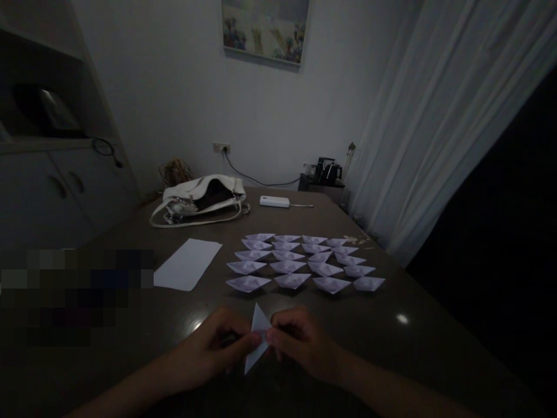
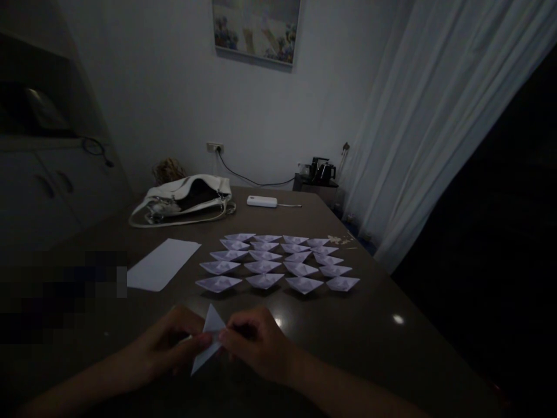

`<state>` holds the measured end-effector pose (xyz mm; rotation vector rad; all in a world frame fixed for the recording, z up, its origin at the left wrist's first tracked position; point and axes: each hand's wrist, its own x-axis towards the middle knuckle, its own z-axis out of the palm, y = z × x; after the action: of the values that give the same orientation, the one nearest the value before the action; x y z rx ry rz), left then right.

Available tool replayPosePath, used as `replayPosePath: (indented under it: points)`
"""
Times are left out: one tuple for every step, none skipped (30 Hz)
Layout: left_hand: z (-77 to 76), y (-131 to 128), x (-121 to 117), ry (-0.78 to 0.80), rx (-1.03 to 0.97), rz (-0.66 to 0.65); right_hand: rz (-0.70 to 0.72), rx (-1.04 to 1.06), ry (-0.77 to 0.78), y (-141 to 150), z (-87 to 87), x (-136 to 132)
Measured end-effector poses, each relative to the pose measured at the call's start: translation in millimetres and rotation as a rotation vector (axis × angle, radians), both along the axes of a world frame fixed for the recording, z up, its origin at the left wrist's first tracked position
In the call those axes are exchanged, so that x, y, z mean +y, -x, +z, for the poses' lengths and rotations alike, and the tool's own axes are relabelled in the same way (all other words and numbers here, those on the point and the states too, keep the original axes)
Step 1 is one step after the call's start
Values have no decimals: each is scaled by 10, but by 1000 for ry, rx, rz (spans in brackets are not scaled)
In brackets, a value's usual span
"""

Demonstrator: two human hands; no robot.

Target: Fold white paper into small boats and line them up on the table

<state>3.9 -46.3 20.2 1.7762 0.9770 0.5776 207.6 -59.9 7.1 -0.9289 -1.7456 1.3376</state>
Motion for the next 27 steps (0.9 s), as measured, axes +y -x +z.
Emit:
replayPosePath:
  points:
    - [-20, 8, 3, -30, 9, 34, 6, -6, -5, 2, 4, 2]
    - [-48, 13, 9, -65, 24, 66, 10, -13, -9, 3, 7, 2]
    - [-78, 17, 17, -101, 43, 79, 16, -21, -14, 4, 11, 2]
    - [-106, 17, 23, -135, 69, 71, 18, -29, -23, 5, 14, -1]
    - [-126, 14, 29, -168, 92, 57, 18, -37, -35, 7, 17, -7]
    - [-134, 9, 31, -187, 111, 30, 14, -42, -47, 10, 21, -15]
    - [-129, 3, 31, -198, 124, 4, 5, -45, -59, 13, 25, -24]
    - [-113, -3, 29, -183, 139, -53, -11, -51, -73, 18, 29, -33]
    - [-88, -8, 25, -150, 152, -132, -37, -57, -89, 22, 33, -40]
    - [-60, -12, 20, -107, 162, -201, -69, -64, -103, 26, 36, -43]
    - [-34, -13, 15, -82, 165, -231, -100, -69, -115, 29, 36, -42]
    - [-13, -11, 11, -77, 171, -240, -127, -69, -123, 30, 33, -37]
    - [0, -7, 8, -93, 177, -229, -141, -62, -122, 30, 25, -27]
    - [6, -2, 6, -130, 184, -213, -137, -51, -110, 28, 12, -16]
    - [6, 1, 3, -171, 192, -207, -116, -37, -86, 24, -4, -3]
    - [4, 3, 0, -211, 197, -213, -78, -22, -52, 18, -24, 8]
    - [1, 2, -4, -238, 195, -231, -28, -9, -10, 13, -45, 18]
    - [1, -2, -8, -243, 188, -259, 30, -2, 37, 7, -65, 25]
    - [5, -9, -13, -226, 176, -291, 90, -2, 78, 3, -83, 28]
    - [14, -18, -16, -190, 160, -320, 138, -9, 105, 0, -95, 29]
    - [28, -27, -18, -145, 145, -347, 167, -17, 115, -1, -101, 26]
    - [45, -35, -18, -104, 133, -368, 176, -24, 106, -1, -101, 23]
    - [62, -42, -16, -73, 125, -380, 162, -31, 83, 0, -95, 18]
    - [77, -47, -14, -55, 121, -377, 135, -34, 55, 2, -86, 14]
    - [89, -49, -13, -48, 119, -360, 99, -33, 32, 5, -76, 9]
    - [95, -50, -12, -45, 119, -334, 63, -32, 15, 7, -67, 5]
    - [96, -50, -13, -45, 117, -302, 31, -32, 7, 10, -61, 2]
